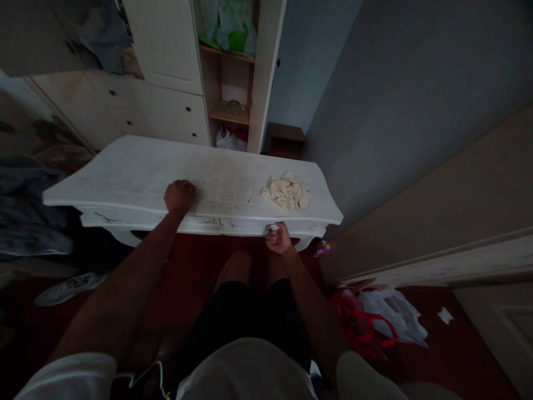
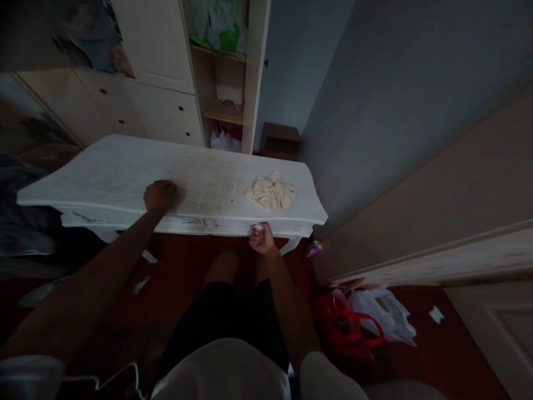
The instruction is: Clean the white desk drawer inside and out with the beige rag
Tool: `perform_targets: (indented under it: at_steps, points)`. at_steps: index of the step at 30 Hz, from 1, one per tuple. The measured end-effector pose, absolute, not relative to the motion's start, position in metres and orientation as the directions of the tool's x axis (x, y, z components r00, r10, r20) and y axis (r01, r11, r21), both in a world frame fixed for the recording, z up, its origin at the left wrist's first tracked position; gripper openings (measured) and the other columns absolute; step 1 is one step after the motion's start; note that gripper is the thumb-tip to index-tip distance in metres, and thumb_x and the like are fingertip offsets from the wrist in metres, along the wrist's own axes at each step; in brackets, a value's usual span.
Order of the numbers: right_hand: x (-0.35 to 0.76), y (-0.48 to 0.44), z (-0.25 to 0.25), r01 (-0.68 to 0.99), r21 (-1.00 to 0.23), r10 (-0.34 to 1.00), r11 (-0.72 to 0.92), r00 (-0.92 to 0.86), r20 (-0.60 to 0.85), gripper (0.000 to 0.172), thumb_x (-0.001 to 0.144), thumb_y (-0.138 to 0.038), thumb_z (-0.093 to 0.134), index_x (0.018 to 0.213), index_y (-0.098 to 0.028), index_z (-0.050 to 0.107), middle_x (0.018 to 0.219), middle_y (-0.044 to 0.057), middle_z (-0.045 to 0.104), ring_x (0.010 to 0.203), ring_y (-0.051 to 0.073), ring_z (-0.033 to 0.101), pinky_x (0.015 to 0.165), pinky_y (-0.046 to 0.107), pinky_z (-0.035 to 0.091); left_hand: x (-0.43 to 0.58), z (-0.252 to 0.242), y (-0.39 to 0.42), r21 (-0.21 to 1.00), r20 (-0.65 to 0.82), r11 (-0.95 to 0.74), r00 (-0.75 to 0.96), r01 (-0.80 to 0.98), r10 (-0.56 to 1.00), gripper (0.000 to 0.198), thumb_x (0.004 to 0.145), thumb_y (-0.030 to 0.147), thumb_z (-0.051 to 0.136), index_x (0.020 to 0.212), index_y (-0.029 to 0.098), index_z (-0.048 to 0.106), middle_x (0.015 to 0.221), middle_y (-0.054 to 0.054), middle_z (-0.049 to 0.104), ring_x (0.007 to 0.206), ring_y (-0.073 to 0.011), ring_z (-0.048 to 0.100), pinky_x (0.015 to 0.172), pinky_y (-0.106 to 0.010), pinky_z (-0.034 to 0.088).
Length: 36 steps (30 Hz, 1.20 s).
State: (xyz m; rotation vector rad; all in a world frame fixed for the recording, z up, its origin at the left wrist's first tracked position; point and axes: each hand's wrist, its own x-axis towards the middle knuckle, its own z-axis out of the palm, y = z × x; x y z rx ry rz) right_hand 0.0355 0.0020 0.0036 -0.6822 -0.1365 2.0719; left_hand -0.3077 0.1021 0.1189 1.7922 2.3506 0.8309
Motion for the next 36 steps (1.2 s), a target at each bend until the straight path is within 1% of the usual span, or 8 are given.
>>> perform_targets:
  at_steps: [6,9,11,17,25,30,33,36]
  points:
    - [0.031,-0.016,0.004,-0.752,-0.351,0.82,-0.558,-0.434,-0.373,0.018,0.078,-0.034,0.057,0.076,-0.016,0.061,0.036,-0.012,0.038,0.033,0.005,0.029,0.034,0.015,0.023,-0.306,0.12,0.103,0.443,0.252,0.195,-0.331,0.875,0.909,0.035,0.087,0.03,0.047,0.107,0.018,0.073,0.115,-0.014,0.071,0.103,-0.0284,0.065,0.083,-0.037,0.05]
    - [0.03,-0.029,0.004,-0.751,-0.356,0.824,-0.556,-0.44,-0.358,0.022,0.079,-0.035,0.055,0.074,-0.016,0.063,0.033,-0.013,0.031,0.031,0.005,0.023,0.032,0.016,0.019,-0.306,0.12,0.102,0.443,0.25,0.203,-0.338,0.873,0.907,0.034,0.086,0.03,0.048,0.106,0.02,0.073,0.114,-0.012,0.072,0.104,-0.0283,0.065,0.084,-0.037,0.05]
    - [0.028,-0.039,0.003,-0.751,-0.36,0.827,-0.553,-0.44,-0.351,0.024,0.079,-0.036,0.054,0.074,-0.015,0.064,0.032,-0.013,0.029,0.03,0.005,0.021,0.032,0.016,0.018,-0.306,0.12,0.102,0.449,0.258,0.198,-0.338,0.872,0.905,0.033,0.086,0.031,0.048,0.106,0.02,0.073,0.113,-0.013,0.072,0.104,-0.0291,0.065,0.084,-0.037,0.051]
    - [0.019,-0.07,0.002,-0.755,-0.371,0.836,-0.541,-0.435,-0.334,0.027,0.08,-0.038,0.054,0.076,-0.015,0.067,0.031,-0.012,0.031,0.03,0.006,0.02,0.031,0.016,0.018,-0.305,0.121,0.102,0.464,0.245,0.202,-0.344,0.863,0.907,0.033,0.085,0.029,0.05,0.105,0.018,0.073,0.111,-0.016,0.072,0.102,-0.0318,0.066,0.083,-0.041,0.05]
    - [0.01,-0.107,0.001,-0.762,-0.407,0.848,-0.505,-0.35,-0.398,0.028,0.077,-0.041,0.06,0.074,-0.014,0.067,0.032,-0.012,0.03,0.03,0.005,0.021,0.031,0.018,0.019,-0.301,0.124,0.098,0.475,0.249,0.217,-0.367,0.853,0.896,0.037,0.085,0.032,0.047,0.106,0.018,0.073,0.113,-0.015,0.072,0.102,-0.0295,0.065,0.084,-0.038,0.05]
    - [0.002,-0.136,0.002,-0.739,-0.438,0.842,-0.512,-0.332,-0.424,0.029,0.076,-0.044,0.063,0.074,-0.015,0.067,0.033,-0.011,0.035,0.03,0.005,0.024,0.032,0.018,0.019,-0.299,0.128,0.095,0.475,0.231,0.214,-0.356,0.853,0.906,0.037,0.086,0.03,0.045,0.108,0.017,0.072,0.114,-0.016,0.071,0.103,-0.0294,0.065,0.087,-0.039,0.05]
    - [-0.006,-0.152,0.004,-0.726,-0.473,0.844,-0.5,-0.286,-0.453,0.032,0.076,-0.047,0.064,0.074,-0.015,0.067,0.035,-0.009,0.04,0.031,0.005,0.027,0.033,0.018,0.02,-0.3,0.126,0.096,0.481,0.236,0.212,-0.359,0.85,0.903,0.036,0.085,0.031,0.048,0.108,0.017,0.072,0.114,-0.017,0.071,0.104,-0.0314,0.065,0.086,-0.041,0.05]
    - [-0.011,-0.158,0.006,-0.703,-0.513,0.846,-0.493,-0.251,-0.47,0.034,0.076,-0.05,0.065,0.073,-0.016,0.067,0.035,-0.009,0.042,0.031,0.005,0.028,0.035,0.019,0.021,-0.302,0.123,0.099,0.489,0.237,0.218,-0.369,0.845,0.899,0.036,0.086,0.032,0.049,0.108,0.017,0.072,0.112,-0.018,0.071,0.104,-0.0329,0.065,0.085,-0.043,0.05]
